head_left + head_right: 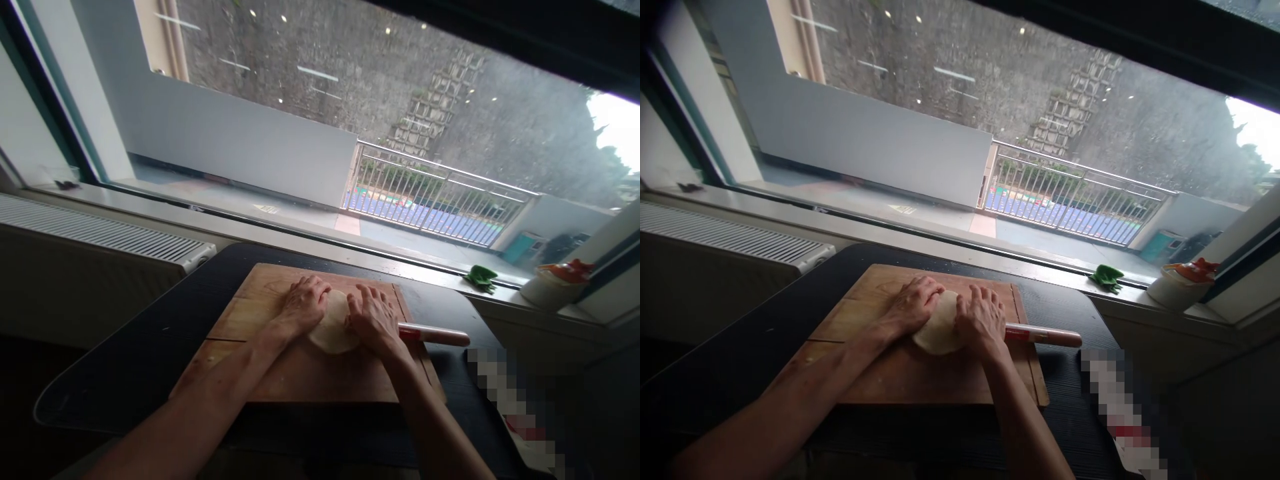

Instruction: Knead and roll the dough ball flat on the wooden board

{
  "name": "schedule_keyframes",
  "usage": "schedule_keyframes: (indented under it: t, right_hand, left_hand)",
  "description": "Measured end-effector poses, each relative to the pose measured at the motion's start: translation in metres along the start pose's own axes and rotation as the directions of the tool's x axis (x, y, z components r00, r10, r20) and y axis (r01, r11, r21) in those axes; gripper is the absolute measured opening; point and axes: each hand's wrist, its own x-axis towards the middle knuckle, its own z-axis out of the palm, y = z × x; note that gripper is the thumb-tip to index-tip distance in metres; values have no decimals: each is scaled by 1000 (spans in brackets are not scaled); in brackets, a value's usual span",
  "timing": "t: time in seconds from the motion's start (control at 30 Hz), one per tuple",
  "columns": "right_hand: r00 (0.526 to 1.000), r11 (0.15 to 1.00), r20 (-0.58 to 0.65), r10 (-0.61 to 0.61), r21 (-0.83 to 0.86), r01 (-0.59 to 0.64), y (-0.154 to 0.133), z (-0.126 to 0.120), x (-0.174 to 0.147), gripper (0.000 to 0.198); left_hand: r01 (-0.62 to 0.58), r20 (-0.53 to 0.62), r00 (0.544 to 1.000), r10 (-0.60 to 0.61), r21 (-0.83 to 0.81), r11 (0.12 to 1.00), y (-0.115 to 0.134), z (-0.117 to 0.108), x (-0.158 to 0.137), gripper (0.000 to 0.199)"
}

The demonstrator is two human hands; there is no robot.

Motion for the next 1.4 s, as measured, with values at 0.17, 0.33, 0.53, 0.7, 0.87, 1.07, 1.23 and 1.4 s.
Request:
schedule_keyframes:
  t: [0.17,0.33,0.53,0.7,0.87,1.07,1.23,1.4]
  right_hand:
    - [995,997,57,83,-1,-83,-2,4,24,48]
    - [979,989,144,145,6,-148,-1,6,56,51]
    - [999,999,-24,22,-31,-23,1,5,3,44]
    - [995,996,39,91,-25,-90,0,4,24,44]
    - [982,987,96,162,-21,-160,-1,1,61,42]
    - [998,998,34,56,-5,-56,3,2,16,47]
    - [996,997,46,81,-9,-80,2,0,32,53]
    - [993,995,74,97,21,-99,2,3,71,51]
  left_hand:
    - [11,11,1000,-11,-3,1000,0,1,0,23]
    - [10,13,1000,-10,-5,1000,-1,1,1,24]
    - [-1,11,1000,1,7,1000,-1,2,1,23]
    - [3,-1,1000,-3,5,1000,0,2,1,25]
    - [11,-33,999,-11,-1,1000,-1,-1,2,25]
    - [-2,-16,1000,2,13,1000,2,-3,3,22]
    - [8,31,999,-8,6,1000,5,-3,3,21]
    - [0,30,1000,0,-11,1000,2,-4,4,19]
